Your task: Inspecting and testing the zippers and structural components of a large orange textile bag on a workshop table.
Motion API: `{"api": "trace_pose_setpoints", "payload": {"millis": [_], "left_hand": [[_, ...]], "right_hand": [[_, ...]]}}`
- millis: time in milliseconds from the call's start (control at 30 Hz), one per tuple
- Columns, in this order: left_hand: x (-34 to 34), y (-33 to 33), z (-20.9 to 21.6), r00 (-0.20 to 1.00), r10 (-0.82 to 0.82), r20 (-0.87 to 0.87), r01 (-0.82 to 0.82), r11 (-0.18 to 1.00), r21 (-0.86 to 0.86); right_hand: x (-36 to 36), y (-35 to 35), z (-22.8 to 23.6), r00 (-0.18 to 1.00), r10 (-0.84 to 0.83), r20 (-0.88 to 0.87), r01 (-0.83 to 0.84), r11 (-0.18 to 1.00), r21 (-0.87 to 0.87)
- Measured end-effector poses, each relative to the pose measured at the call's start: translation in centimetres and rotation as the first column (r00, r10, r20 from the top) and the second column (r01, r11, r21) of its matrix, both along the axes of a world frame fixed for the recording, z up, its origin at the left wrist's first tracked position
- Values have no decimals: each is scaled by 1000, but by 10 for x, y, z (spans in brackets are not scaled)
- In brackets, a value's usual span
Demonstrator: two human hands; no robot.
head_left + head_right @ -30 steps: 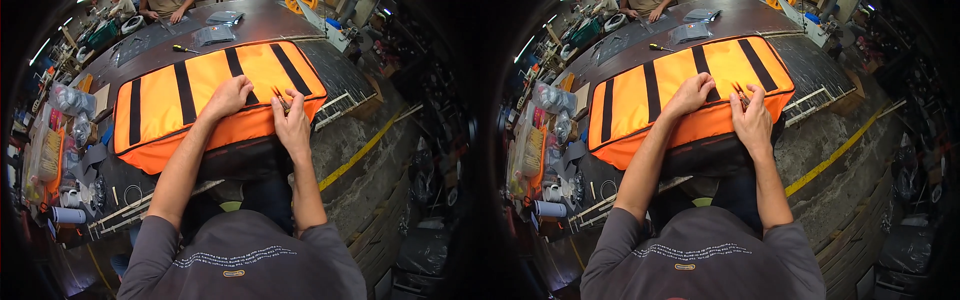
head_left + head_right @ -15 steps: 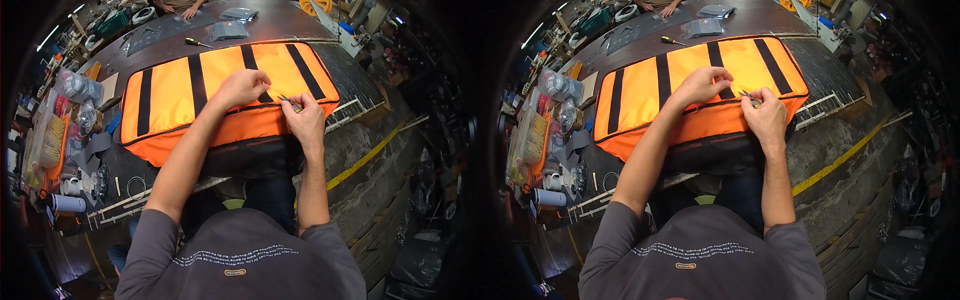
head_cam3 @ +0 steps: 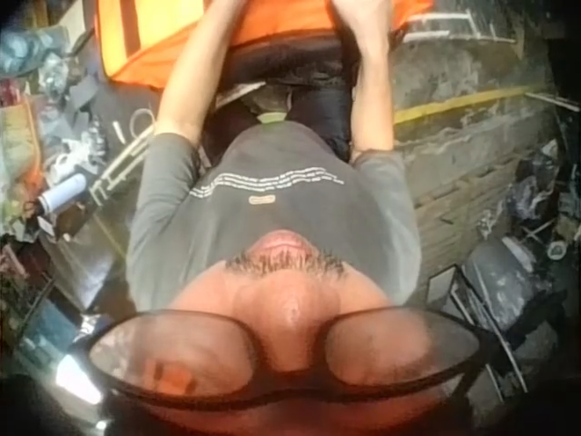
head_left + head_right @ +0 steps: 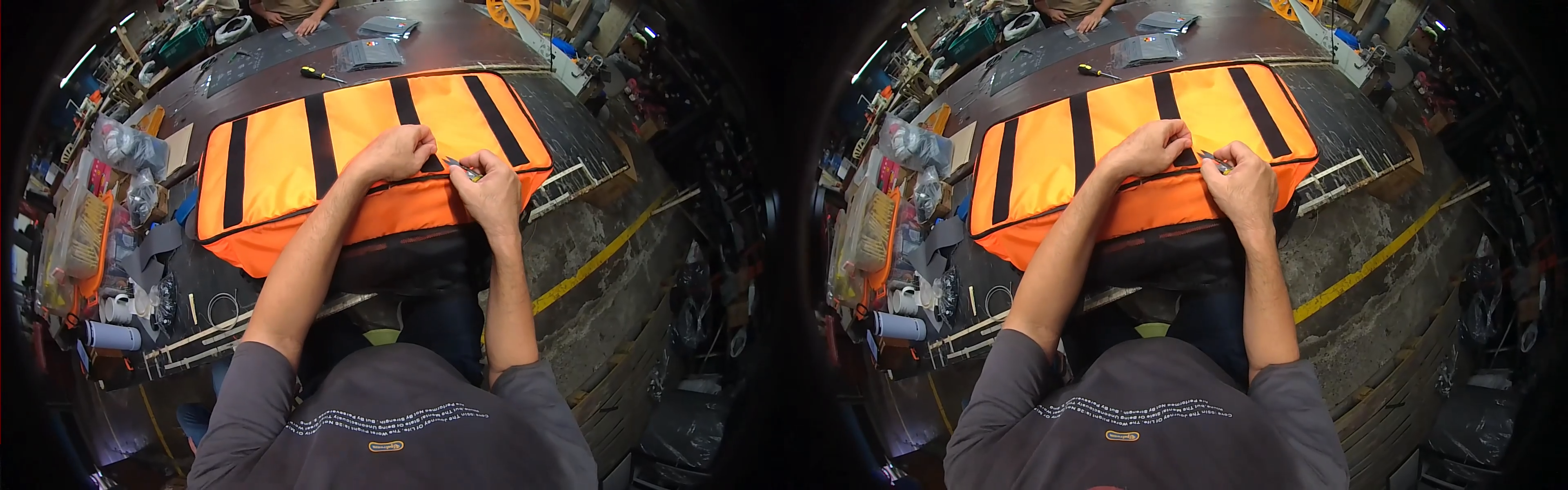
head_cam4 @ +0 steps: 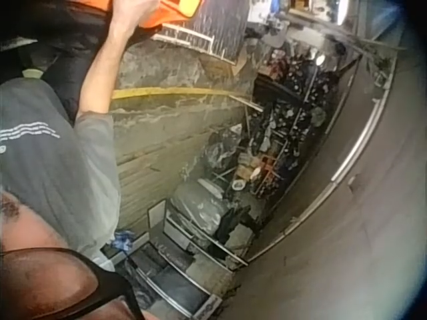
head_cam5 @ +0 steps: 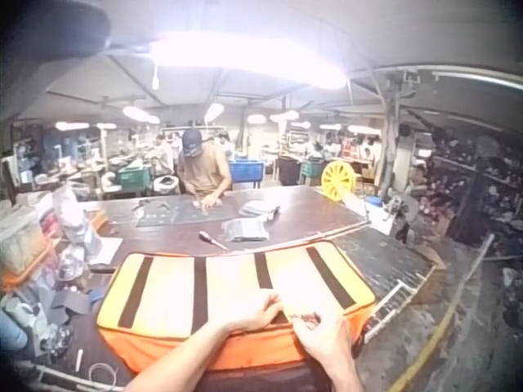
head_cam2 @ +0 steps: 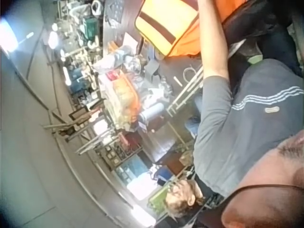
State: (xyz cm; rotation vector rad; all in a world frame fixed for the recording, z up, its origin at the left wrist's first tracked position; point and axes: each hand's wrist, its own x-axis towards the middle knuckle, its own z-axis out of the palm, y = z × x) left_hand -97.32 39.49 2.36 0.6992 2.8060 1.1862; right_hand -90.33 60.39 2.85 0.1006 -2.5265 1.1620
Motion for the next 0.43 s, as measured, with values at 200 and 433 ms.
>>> {"api": "trace_pose_setpoints", "payload": {"millis": [200, 433], "left_hand": [[1, -2, -4, 1000, 17, -15, -17, 999, 40], [3, 0, -5, 999, 33, -13, -32, 999, 38]], "right_hand": [[-8, -10, 1, 999, 44, 25, -45, 999, 27], [-9, -13, 2, 998, 42, 54, -46, 997, 65]]}}
